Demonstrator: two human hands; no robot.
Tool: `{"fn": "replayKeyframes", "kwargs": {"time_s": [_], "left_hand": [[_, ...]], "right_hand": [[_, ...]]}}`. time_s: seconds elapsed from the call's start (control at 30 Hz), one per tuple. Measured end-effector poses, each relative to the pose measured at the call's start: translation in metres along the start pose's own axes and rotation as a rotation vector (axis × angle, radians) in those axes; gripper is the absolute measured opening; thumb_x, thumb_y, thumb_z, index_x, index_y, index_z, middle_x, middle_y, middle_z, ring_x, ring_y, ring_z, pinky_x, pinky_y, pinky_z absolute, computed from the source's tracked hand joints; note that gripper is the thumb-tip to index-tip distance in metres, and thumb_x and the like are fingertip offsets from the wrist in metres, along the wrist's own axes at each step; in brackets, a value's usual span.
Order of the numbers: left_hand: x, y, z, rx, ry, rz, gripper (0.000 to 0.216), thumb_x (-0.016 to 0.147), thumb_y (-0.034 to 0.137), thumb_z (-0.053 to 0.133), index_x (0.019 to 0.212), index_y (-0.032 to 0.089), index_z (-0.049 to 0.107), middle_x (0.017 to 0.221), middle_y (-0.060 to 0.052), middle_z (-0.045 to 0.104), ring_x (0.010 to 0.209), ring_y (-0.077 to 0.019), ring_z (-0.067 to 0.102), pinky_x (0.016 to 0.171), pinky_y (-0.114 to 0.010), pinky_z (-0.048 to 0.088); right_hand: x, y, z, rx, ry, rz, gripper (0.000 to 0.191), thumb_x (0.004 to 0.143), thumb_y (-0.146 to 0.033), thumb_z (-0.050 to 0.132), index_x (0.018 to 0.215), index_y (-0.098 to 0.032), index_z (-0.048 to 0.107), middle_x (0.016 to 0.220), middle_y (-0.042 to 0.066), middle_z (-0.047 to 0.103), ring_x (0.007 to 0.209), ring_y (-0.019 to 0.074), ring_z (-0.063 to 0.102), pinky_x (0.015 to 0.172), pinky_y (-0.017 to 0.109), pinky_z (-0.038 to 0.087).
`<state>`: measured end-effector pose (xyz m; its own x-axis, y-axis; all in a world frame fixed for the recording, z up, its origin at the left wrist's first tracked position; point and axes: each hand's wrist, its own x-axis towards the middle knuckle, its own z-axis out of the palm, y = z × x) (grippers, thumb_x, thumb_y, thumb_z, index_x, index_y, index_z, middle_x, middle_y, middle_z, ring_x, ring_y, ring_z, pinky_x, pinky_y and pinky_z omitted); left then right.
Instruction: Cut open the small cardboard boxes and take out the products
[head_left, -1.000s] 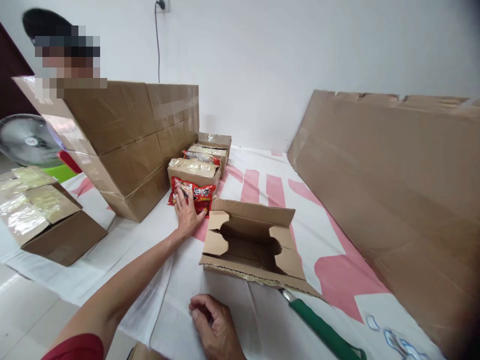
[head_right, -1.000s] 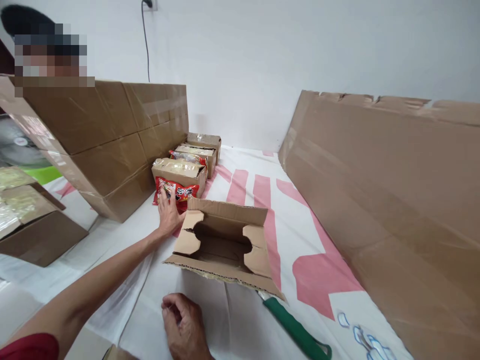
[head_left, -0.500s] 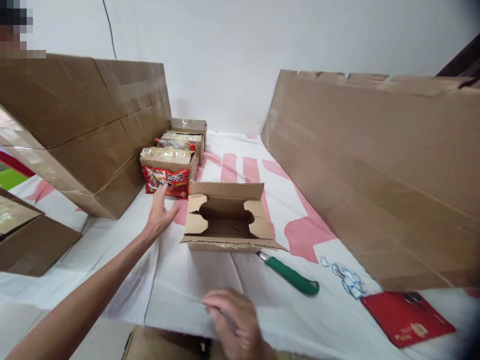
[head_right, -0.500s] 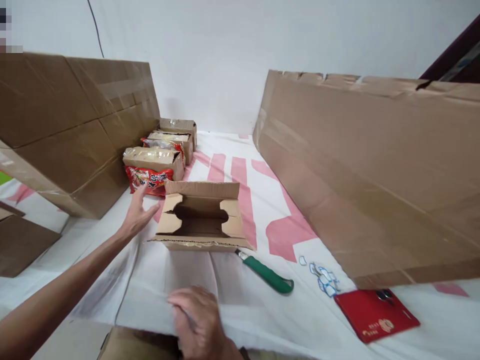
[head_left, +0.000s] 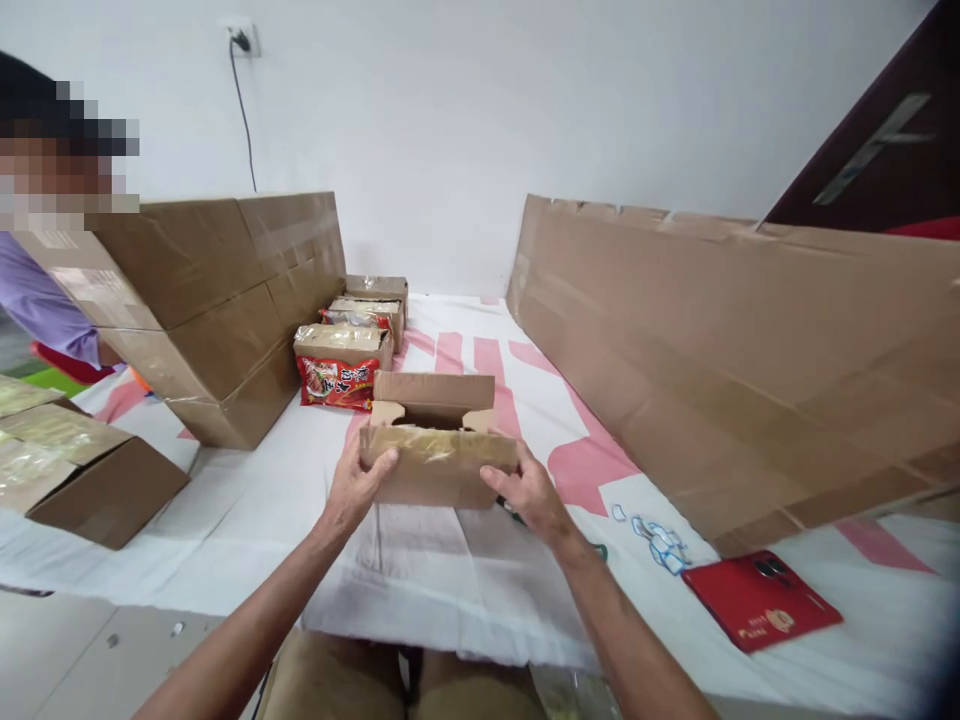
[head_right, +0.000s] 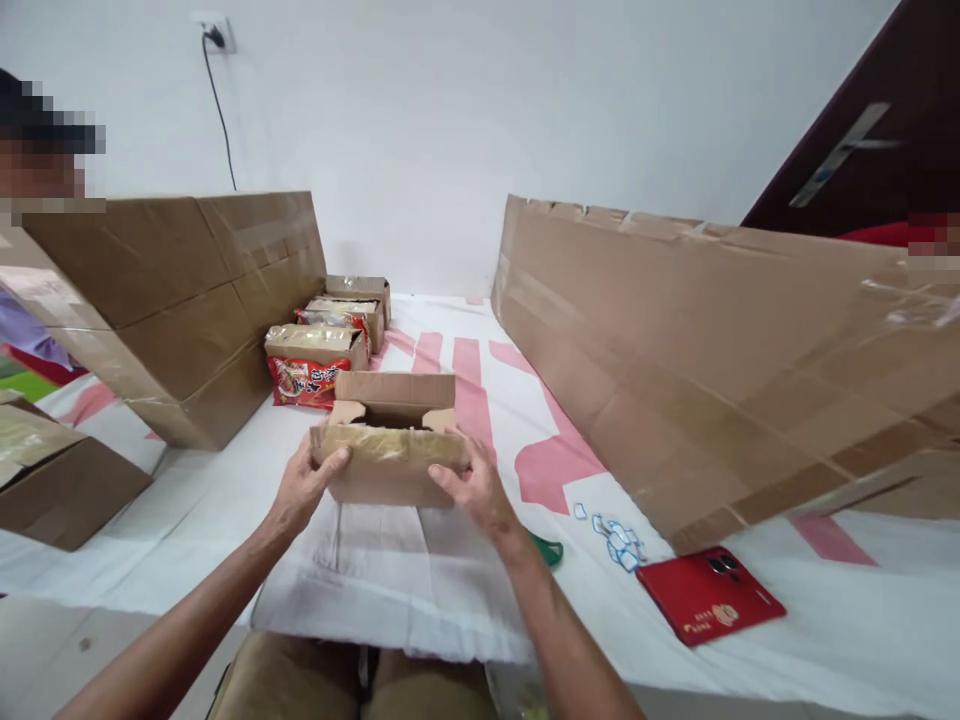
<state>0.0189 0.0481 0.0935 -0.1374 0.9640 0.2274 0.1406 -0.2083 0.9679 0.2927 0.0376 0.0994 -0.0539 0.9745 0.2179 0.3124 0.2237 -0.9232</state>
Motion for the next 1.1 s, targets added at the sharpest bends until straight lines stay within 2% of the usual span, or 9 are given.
{"fn": "replayKeyframes", "kwargs": {"time_s": [0.2,0.4,0.53,0.6,0.67,0.77,0.87,0.97,1.1], "left_hand": [[-0.06,0.003,-0.036,0.174,0.204,0.009,0.068,0.081,0.048,0.075,0.143,0.028,0.056,0.149,-0.008,0.06,0.139,-0.0319,0.056,0.116,-0.043,0.048],[-0.079,-0.009,-0.035,0.203,0.277,-0.037,0.068,0.083,0.051,0.071,0.144,0.024,0.054,0.149,-0.012,0.059,0.139,-0.0331,0.055,0.119,-0.046,0.045],[-0.072,-0.009,-0.026,0.193,0.312,-0.047,0.062,0.086,0.052,0.067,0.138,0.021,0.058,0.147,-0.014,0.06,0.14,-0.0346,0.054,0.12,-0.049,0.043],[-0.072,-0.008,-0.025,0.171,0.323,-0.057,0.064,0.085,0.053,0.068,0.138,0.018,0.058,0.148,-0.016,0.06,0.14,-0.0358,0.053,0.119,-0.05,0.043],[-0.077,-0.01,-0.027,0.129,0.323,-0.069,0.066,0.087,0.054,0.066,0.141,0.017,0.056,0.151,-0.017,0.057,0.142,-0.0358,0.052,0.119,-0.05,0.042],[-0.087,-0.02,-0.031,0.053,0.311,-0.105,0.072,0.087,0.057,0.066,0.147,0.02,0.049,0.157,-0.017,0.05,0.145,-0.0354,0.049,0.12,-0.051,0.041],[-0.098,-0.031,-0.033,0.001,0.231,-0.172,0.077,0.081,0.059,0.073,0.143,0.02,0.052,0.152,-0.018,0.055,0.142,-0.0367,0.052,0.116,-0.054,0.044],[-0.101,-0.028,-0.035,-0.055,0.166,-0.195,0.07,0.079,0.061,0.074,0.132,0.018,0.059,0.137,-0.017,0.065,0.131,-0.0355,0.06,0.104,-0.051,0.054],[-0.088,0.001,-0.043,-0.056,0.343,-0.034,0.057,0.083,0.055,0.074,0.126,0.02,0.061,0.136,-0.014,0.065,0.129,-0.0301,0.061,0.096,-0.04,0.058]], "right_hand": [[-0.066,-0.005,0.016,-0.104,-0.007,-0.034,0.077,0.086,-0.059,0.071,0.151,-0.024,0.047,0.149,0.014,0.059,0.131,0.0321,0.059,0.104,0.046,0.052],[-0.021,-0.017,0.014,0.061,0.069,-0.08,0.082,0.092,-0.072,0.056,0.156,-0.024,0.04,0.161,0.016,0.047,0.148,0.0326,0.046,0.115,0.05,0.043],[-0.008,-0.024,0.017,-0.101,0.004,-0.226,0.053,0.098,-0.066,0.051,0.129,-0.025,0.068,0.133,0.013,0.07,0.133,0.0321,0.059,0.113,0.052,0.045],[-0.018,-0.018,0.015,-0.233,-0.031,-0.324,0.049,0.1,-0.064,0.05,0.118,-0.025,0.073,0.13,0.012,0.071,0.132,0.0338,0.059,0.116,0.056,0.041],[-0.031,-0.007,0.012,-0.294,-0.065,-0.367,0.055,0.1,-0.067,0.046,0.127,-0.025,0.071,0.147,0.014,0.06,0.143,0.0362,0.05,0.12,0.06,0.036],[-0.046,0.01,0.007,-0.304,-0.131,-0.339,0.073,0.096,-0.074,0.047,0.151,-0.027,0.054,0.169,0.014,0.032,0.156,0.0378,0.032,0.122,0.058,0.036],[-0.051,0.018,0.007,-0.304,-0.171,-0.313,0.085,0.091,-0.077,0.055,0.159,-0.029,0.041,0.172,0.015,0.026,0.157,0.0389,0.029,0.121,0.057,0.039],[-0.05,0.006,0.011,-0.323,-0.171,-0.33,0.087,0.089,-0.073,0.061,0.16,-0.029,0.038,0.172,0.016,0.025,0.157,0.0399,0.03,0.12,0.058,0.041],[-0.041,-0.036,0.019,-0.351,-0.112,-0.495,0.091,0.087,-0.059,0.075,0.162,-0.031,0.032,0.174,0.013,0.02,0.16,0.0397,0.022,0.123,0.06,0.036]]}}
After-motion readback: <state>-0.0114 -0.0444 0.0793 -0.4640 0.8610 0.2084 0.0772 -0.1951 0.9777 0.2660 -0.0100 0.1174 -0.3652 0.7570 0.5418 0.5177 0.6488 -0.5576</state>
